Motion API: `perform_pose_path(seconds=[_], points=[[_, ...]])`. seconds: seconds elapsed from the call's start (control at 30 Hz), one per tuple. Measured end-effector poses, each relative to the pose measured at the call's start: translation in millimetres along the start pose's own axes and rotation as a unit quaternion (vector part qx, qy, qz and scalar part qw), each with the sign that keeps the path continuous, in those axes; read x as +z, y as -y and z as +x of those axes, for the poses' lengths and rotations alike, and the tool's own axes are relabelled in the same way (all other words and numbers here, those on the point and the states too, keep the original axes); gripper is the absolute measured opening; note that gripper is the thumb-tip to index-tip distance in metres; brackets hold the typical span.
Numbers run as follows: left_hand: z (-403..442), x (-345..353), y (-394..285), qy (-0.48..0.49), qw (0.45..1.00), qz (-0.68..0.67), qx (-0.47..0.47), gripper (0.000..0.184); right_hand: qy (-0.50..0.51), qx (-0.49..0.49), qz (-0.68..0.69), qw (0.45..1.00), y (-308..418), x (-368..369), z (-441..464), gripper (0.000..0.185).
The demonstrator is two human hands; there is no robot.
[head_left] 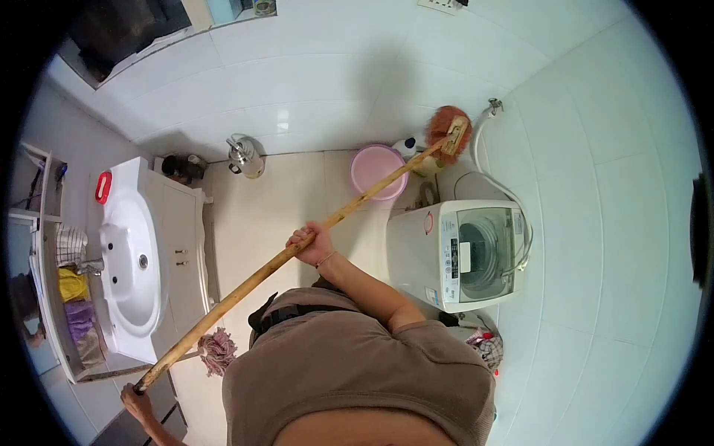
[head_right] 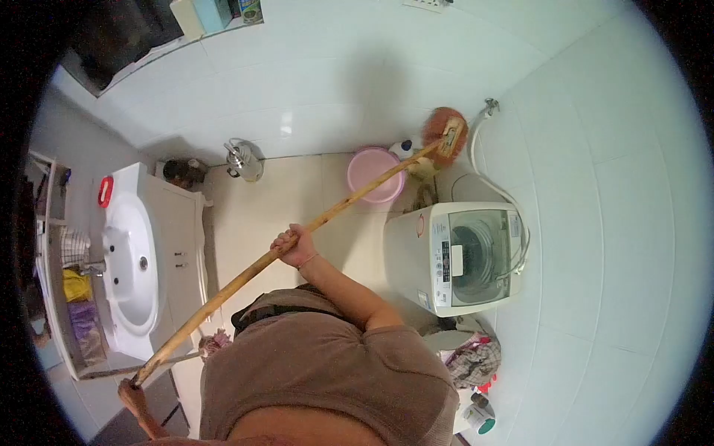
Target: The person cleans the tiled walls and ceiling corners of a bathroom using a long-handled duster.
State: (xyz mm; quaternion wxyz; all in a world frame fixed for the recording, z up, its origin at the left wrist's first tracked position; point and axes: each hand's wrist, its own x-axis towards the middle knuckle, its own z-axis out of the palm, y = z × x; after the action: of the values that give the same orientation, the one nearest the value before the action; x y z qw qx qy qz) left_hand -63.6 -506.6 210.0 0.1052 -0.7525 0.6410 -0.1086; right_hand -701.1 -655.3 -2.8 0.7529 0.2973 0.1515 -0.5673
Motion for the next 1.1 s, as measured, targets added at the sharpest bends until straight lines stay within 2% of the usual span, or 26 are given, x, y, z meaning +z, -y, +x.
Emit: perform_pose_path(seconds=[0.03, 0.1, 0.13, 0.17, 0.23, 0.37, 0.43, 0.57, 0.63, 0.7, 0.77, 0.87, 0.97, 1.03, 1.1], points=[[5.0, -8.6, 0.1, 0.003, 1.000, 0.003, -0.002, 0.012, 0.114, 0.017, 0.010, 0.993, 4.3, -14.0, 6.2, 0.031], [16.5, -24.5, -2.8, 0.174, 0.985, 0.015, 0.013, 0.014, 0.137, 0.001, 0.007, 0.991, 15.1, -8.7, 3.5, 0.030], [16.4, -24.2, -8.0, 0.063, 0.992, -0.007, 0.110, 0.014, 0.162, -0.018, 0.000, 0.987, 23.2, -4.9, 0.8, 0.029], [19.8, -27.9, -23.2, 0.066, 0.992, -0.007, 0.106, 0.014, 0.159, -0.014, -0.001, 0.987, 29.9, -1.3, 1.1, 0.029], [28.8, -37.1, -57.3, 0.005, 0.997, 0.019, 0.068, 0.008, 0.097, -0.050, 0.039, 0.993, 41.1, 8.3, 7.1, 0.029], [39.5, 3.7, -79.2, 0.028, 0.997, -0.009, 0.074, 0.007, 0.019, -0.098, 0.031, 0.995, 86.7, 1.8, 30.7, 0.027], [41.8, 3.2, -121.2, -0.034, 0.996, -0.001, 0.082, 0.011, -0.075, -0.172, 0.008, 0.982, 112.7, -5.1, 45.3, 0.029], [40.8, 1.1, -171.8, -0.038, 0.997, 0.004, 0.074, 0.012, -0.150, -0.184, -0.019, 0.971, 135.8, -17.0, 57.8, 0.031], [40.9, 5.2, -183.3, -0.102, 0.991, -0.016, 0.080, 0.014, -0.214, -0.202, -0.055, 0.954, 135.2, -13.7, 63.6, 0.034], [42.6, -0.6, -188.6, -0.091, 0.994, 0.011, 0.058, 0.018, -0.215, -0.180, -0.037, 0.959, 150.4, -20.4, 71.6, 0.034], [49.3, -9.4, -194.6, -0.122, 0.990, 0.004, 0.068, 0.019, -0.211, -0.161, -0.019, 0.964, 151.9, -20.8, 78.7, 0.034], [42.3, -14.3, -174.1, -0.125, 0.990, 0.029, 0.064, 0.018, -0.222, -0.177, -0.054, 0.957, 137.0, -14.6, 71.8, 0.036], [29.9, -5.6, -133.7, -0.140, 0.988, 0.010, 0.064, 0.015, -0.175, -0.128, -0.017, 0.976, 107.2, -16.5, 70.0, 0.033], [15.3, -3.1, -104.8, -0.132, 0.990, 0.010, 0.043, 0.015, -0.238, -0.152, -0.056, 0.958, 67.2, 3.7, 60.2, 0.031], [-0.5, -0.2, -71.8, -0.157, 0.986, 0.006, 0.053, 0.014, -0.218, -0.132, -0.054, 0.965, 40.3, 1.5, 60.3, 0.030]])
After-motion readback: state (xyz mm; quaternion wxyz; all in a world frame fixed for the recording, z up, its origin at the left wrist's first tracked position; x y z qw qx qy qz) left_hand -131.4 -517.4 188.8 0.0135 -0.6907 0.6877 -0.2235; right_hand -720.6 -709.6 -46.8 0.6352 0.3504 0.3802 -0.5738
